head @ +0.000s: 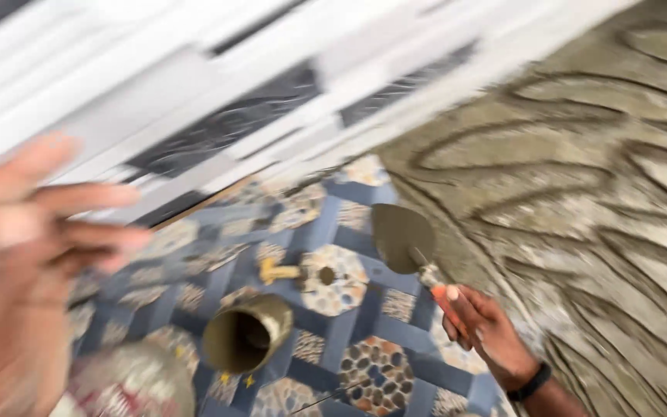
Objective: Applying mortar and laying tiles on a floor surface.
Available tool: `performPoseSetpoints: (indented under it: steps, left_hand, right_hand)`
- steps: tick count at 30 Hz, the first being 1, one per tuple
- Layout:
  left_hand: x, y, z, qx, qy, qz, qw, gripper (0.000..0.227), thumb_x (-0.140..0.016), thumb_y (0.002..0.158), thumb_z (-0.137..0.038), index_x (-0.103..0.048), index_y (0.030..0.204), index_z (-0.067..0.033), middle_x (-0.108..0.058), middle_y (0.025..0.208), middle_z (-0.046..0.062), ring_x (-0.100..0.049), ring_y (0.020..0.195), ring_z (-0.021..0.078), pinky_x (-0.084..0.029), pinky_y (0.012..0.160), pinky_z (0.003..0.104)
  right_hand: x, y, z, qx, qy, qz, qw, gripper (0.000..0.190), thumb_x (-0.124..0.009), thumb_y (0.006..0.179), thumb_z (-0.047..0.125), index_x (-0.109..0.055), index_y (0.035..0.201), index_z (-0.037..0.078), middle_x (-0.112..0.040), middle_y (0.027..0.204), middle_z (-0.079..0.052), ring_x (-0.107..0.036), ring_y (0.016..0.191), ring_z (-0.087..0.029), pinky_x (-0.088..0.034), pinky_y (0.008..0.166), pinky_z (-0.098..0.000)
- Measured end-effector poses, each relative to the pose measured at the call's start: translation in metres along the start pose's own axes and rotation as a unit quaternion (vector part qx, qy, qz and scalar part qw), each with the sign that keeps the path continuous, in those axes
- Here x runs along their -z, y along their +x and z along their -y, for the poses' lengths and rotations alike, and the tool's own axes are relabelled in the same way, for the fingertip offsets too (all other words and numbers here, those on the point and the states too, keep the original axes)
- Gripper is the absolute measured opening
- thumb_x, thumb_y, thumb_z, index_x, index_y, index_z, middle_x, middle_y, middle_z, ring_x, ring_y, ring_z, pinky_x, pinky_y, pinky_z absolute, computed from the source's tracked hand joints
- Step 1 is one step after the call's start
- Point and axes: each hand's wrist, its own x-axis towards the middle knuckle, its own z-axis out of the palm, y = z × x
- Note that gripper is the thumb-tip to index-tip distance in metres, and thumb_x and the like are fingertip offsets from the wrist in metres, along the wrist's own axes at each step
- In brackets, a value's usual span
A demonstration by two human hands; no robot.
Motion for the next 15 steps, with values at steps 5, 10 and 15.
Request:
performPoseSetpoints:
  steps: [5, 10, 15]
  left_hand:
    - [0.008, -0.033, -0.023, 0.030, 0.125, -0.056, 0.990, 0.043, -0.050, 0.106, -0.015, -0.054, 0.143, 0.0051, -0.072, 0.118, 0.019, -0.073, 0.102, 0.0217, -0.059, 0.083, 0.033]
    - [0.066, -0.073, 0.016, 0.070, 0.196, -0.129, 0.970, 0.042, -0.057, 0.104, -0.019, -0.060, 0.140, 0.0037, -0.075, 0.112, 0.013, -0.071, 0.098, 0.0172, -0.057, 0.082, 0.031]
    - [0.115, -0.129, 0.014, 0.123, 0.372, -0.215, 0.894, 0.042, -0.063, 0.101, -0.025, -0.065, 0.137, -0.0028, -0.078, 0.105, 0.011, -0.071, 0.095, 0.0233, -0.056, 0.086, 0.040]
  right_hand:
    - [-0.043, 0.047, -0.081, 0.006, 0.084, 0.027, 0.996, 0.038, -0.060, 0.101, 0.034, -0.064, 0.119, 0.001, -0.058, 0.066, -0.008, -0.048, 0.053, -0.013, -0.036, 0.049, -0.0276]
    - [-0.053, 0.089, -0.151, -0.014, 0.066, 0.023, 0.997, 0.043, -0.062, 0.096, 0.027, -0.062, 0.129, 0.000, -0.069, 0.080, -0.015, -0.065, 0.067, -0.022, -0.051, 0.059, -0.0347]
    - [0.080, 0.271, -0.330, 0.395, -0.148, 0.115, 0.899, 0.042, -0.062, 0.098, 0.024, -0.060, 0.130, -0.002, -0.076, 0.108, -0.016, -0.077, 0.094, -0.023, -0.063, 0.085, -0.0330]
